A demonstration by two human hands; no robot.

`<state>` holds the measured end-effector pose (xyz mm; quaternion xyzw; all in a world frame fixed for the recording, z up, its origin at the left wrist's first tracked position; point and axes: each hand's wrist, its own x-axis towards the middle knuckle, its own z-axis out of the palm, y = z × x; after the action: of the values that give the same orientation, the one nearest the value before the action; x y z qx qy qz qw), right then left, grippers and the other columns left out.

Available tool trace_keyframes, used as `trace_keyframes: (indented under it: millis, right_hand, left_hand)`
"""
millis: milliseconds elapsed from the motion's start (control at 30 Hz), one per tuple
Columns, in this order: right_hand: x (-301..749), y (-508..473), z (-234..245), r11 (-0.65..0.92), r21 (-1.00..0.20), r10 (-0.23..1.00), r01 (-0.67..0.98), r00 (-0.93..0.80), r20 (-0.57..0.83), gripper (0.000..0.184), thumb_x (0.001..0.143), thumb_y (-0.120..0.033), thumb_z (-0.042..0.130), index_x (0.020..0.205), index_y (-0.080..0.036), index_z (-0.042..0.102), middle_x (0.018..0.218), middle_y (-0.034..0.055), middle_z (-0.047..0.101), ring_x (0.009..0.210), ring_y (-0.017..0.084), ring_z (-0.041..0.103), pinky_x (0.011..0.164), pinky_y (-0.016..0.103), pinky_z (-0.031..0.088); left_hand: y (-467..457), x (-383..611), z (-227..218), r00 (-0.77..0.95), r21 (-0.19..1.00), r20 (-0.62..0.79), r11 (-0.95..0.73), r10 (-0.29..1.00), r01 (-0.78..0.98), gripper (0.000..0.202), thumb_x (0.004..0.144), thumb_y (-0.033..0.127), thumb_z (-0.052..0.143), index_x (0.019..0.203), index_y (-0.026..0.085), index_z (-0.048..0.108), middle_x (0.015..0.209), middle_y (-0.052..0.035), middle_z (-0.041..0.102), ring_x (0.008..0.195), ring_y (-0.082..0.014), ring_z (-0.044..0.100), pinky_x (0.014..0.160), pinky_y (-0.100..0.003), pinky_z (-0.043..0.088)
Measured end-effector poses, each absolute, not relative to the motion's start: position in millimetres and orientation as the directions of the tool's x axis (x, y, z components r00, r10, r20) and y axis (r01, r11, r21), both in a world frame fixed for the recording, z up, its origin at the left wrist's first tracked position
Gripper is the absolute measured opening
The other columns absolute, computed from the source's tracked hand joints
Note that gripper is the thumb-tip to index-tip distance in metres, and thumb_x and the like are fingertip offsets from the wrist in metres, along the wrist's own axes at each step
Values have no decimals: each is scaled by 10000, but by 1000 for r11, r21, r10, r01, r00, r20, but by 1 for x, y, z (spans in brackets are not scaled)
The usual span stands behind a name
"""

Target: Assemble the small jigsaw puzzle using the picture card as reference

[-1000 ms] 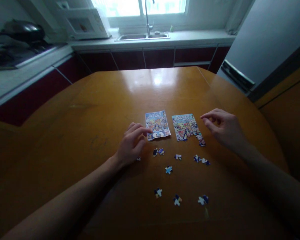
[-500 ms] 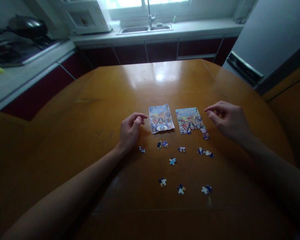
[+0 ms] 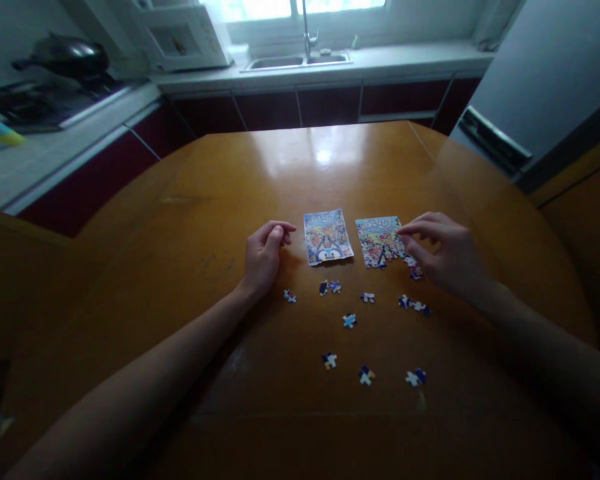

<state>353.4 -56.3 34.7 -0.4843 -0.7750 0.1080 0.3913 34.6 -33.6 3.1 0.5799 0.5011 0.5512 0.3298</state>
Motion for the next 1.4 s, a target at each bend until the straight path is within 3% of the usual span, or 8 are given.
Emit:
trace_keyframes:
  millis: [100,233,433,733,1100,1400]
  right_hand:
    - [311,-74,33,743,-478,669,469,-546,505,164,932,-168,576,971,-195,733,919,80,689,899,216,593,801,371,493]
    - [251,-78,31,922,-300,346,245,-867,357,258,949,-93,537,1103,-209,709,1063,82,701,973,219,555,848,374,480]
    - [210,-54,26,965,-218,200,148,-950,241,204,961,-160,580,1119,-205,701,1097,70,688,980,211,534,876,365,468]
    - [209,-56,15,941,-226,297,252,-935,193,170,945,-95,545,1001,-157,693,965,89,663,978,213,533,865,354,457]
    - [225,-63,28,950,-58,312,308,-915,254,113,974,-126,522,940,-147,628,957,96,634,919,224,525,816,360,489]
    - [326,-60,39,851,-277,525,447,-748,406,187,1008,-129,451,1044,-121,634,975,121,657,896,194,593,794,356,536]
  left_hand:
    - [-34,36,4,-141,944,303,-277,943,178,249,919,275,495,836,169,704,691,-3,561,639,-122,505,614,-244,406]
    - [-34,36,3,-168,948,300,-274,939,160,262,922,297,483,840,169,696,697,-6,557,644,-126,507,613,-246,411]
    - [-32,34,-2,-183,951,294,-267,938,159,265,926,306,468,829,179,681,697,-7,551,662,-138,517,623,-259,424]
    - [-33,36,1,-163,933,324,-286,932,218,196,888,244,508,810,182,677,710,2,565,704,-147,538,683,-285,418]
    - [-32,32,0,-153,928,316,-272,936,254,210,882,306,512,830,184,675,728,-7,573,721,-162,549,675,-274,427]
    - [-31,27,0,-144,908,290,-225,946,353,196,889,324,552,838,213,706,744,-6,611,729,-167,579,689,-272,448]
